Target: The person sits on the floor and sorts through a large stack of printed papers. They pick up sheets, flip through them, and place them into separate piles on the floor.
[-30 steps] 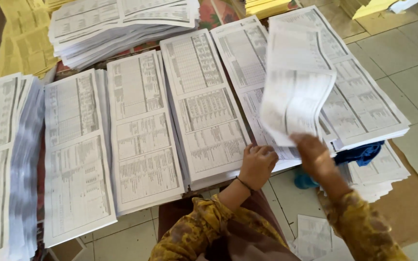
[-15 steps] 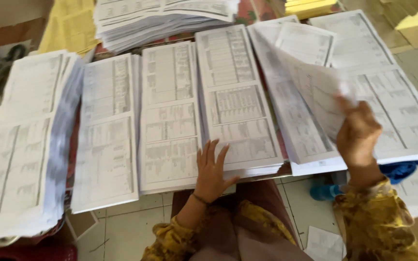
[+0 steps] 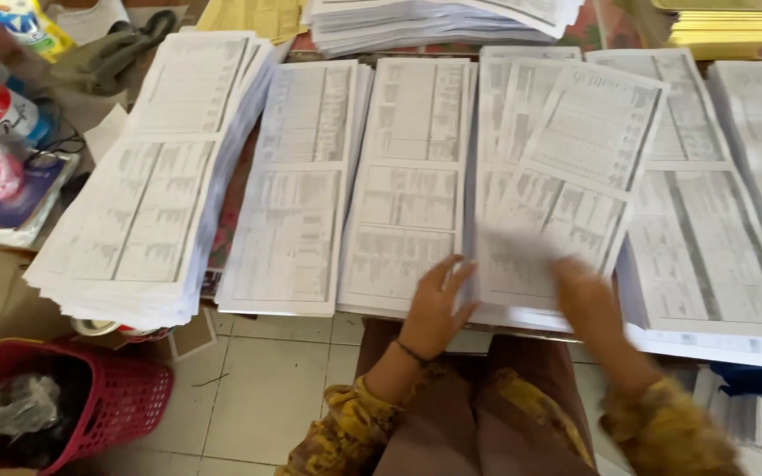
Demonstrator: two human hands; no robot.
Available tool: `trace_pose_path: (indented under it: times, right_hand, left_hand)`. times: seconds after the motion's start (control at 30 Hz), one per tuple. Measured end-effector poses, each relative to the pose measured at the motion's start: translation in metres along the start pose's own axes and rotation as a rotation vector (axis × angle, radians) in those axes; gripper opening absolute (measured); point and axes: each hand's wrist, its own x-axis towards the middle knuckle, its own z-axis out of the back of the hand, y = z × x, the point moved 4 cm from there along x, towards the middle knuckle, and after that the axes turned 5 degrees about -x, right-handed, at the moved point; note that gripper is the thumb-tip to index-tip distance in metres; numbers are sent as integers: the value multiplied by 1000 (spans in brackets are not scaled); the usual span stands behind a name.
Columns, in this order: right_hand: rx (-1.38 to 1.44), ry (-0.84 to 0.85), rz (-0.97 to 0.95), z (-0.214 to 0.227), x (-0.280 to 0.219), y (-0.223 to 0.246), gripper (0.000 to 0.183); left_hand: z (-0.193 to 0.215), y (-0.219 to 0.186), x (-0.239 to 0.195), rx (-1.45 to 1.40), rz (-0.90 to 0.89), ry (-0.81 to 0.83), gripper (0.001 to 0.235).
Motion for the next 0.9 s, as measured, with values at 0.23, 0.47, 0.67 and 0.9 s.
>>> trace_pose_path:
  times: [0.23,0.47,0.67,0.9]
  right_hand:
    - [-8,-401,-30,191,96,5,16]
    - [-529,-17,260,137,75,102,60]
    - [-139,55,219,31,-21,85,24]
    - [135,136,19,46,-12,78,20]
  left_hand:
    - [99,62,-45,380,243,27,77]
    - [133,53,-76,286,174,-140,35]
    - [116,51,-77,266,205,-172,33]
    - [82,64,-87,349,174,-23,41]
